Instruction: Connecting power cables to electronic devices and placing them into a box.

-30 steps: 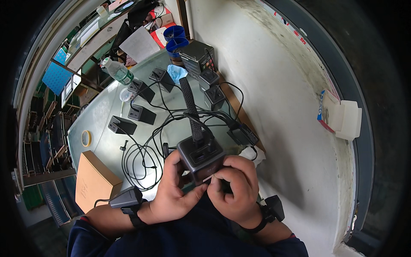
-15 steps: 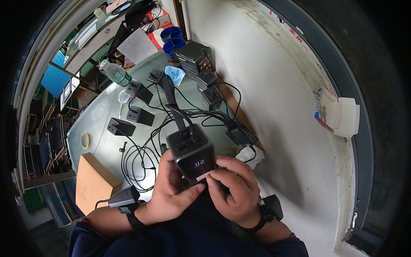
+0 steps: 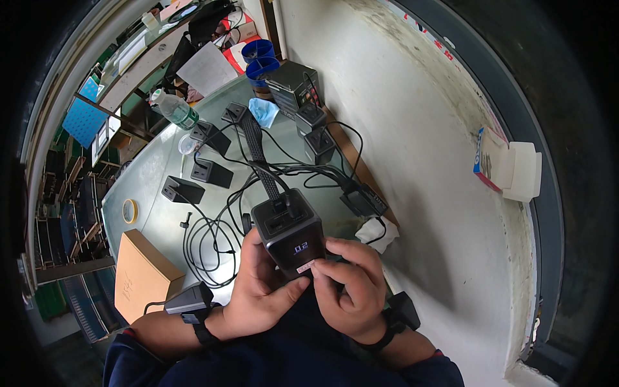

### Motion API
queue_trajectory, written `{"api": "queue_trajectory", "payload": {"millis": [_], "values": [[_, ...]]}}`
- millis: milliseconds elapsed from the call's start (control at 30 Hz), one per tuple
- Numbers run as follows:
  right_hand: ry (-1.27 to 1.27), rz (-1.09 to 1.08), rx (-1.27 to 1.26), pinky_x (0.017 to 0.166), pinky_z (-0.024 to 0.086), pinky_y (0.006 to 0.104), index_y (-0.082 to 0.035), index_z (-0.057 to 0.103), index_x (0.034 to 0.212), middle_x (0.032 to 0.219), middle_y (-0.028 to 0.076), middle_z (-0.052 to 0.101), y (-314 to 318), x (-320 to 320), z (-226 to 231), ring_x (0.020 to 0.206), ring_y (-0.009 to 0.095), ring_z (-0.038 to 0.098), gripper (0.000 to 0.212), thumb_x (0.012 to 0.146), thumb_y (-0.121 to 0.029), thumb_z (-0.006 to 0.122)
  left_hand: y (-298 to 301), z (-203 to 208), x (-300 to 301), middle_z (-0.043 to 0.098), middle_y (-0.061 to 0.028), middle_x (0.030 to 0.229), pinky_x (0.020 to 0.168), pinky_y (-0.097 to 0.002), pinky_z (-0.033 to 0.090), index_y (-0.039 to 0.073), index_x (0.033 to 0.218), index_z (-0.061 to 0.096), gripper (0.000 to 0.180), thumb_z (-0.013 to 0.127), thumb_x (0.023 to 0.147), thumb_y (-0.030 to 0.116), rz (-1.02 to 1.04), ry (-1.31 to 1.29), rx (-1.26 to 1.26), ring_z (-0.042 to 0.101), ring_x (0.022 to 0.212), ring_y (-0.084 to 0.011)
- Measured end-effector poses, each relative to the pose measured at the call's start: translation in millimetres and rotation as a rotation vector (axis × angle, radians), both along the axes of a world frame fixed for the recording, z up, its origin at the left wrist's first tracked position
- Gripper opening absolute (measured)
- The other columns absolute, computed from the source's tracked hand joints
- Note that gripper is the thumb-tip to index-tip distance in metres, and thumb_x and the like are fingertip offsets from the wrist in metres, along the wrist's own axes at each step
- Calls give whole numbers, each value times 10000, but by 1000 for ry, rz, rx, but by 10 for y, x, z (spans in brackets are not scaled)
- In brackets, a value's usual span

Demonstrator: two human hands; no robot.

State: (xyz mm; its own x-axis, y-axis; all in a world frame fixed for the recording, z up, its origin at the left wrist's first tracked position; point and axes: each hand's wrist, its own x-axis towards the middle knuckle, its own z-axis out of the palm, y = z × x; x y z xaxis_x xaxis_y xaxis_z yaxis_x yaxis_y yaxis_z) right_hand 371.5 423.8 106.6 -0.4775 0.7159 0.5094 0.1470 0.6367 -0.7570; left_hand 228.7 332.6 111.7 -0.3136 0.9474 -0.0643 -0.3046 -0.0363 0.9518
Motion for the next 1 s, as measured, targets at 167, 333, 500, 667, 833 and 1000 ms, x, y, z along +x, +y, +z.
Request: {"api": "queue_trajectory", "payload": {"millis": [167, 333, 500, 667, 833, 1000], "values": [[-8, -8, 28, 835, 581, 362, -44, 683, 1031, 1194, 147, 660, 1, -9, -24, 1024, 289, 693, 295, 784, 86, 781, 3, -30, 4, 472, -160, 1437, 1089, -354, 466, 62, 1571, 170, 857, 663, 900, -139, 1, 26, 32, 498, 1358, -216], [47, -11, -23, 830, 593, 361, -29, 680, 1035, 1184, 152, 666, 9, -15, -45, 1015, 292, 700, 294, 783, 82, 784, 18, 7, 9, 463, -158, 1443, 1087, -357, 475, 72, 1570, 171, 846, 652, 907, -142, 3, 5, 23, 499, 1360, -222], [19, -10, 23, 828, 601, 356, -22, 693, 1019, 1172, 148, 677, 40, -18, -31, 1007, 288, 706, 274, 783, 77, 791, 15, -3, 18, 444, -157, 1445, 1076, -364, 492, 71, 1562, 177, 833, 648, 909, -143, 9, 11, 13, 494, 1368, -233], [30, -16, 15, 838, 597, 353, -24, 700, 1016, 1170, 140, 681, 38, -32, -29, 1009, 286, 706, 279, 775, 70, 805, 32, -21, 19, 429, -158, 1453, 1072, -366, 499, 71, 1562, 176, 829, 641, 911, -147, 10, 69, 33, 481, 1380, -236], [40, -31, -24, 845, 588, 359, -26, 697, 1003, 1186, 137, 674, 9, -39, -44, 1016, 284, 702, 262, 783, 64, 808, 27, -37, 43, 421, -157, 1458, 1080, -366, 496, 70, 1569, 167, 839, 639, 910, -150, 23, 56, 30, 475, 1388, -243], [36, -38, -25, 844, 588, 362, -24, 691, 993, 1184, 143, 668, 2, -60, -33, 1023, 286, 701, 260, 781, 76, 805, 21, -53, 52, 418, -161, 1460, 1080, -368, 497, 68, 1572, 161, 844, 639, 911, -150, 36, 37, 35, 476, 1388, -246]]}}
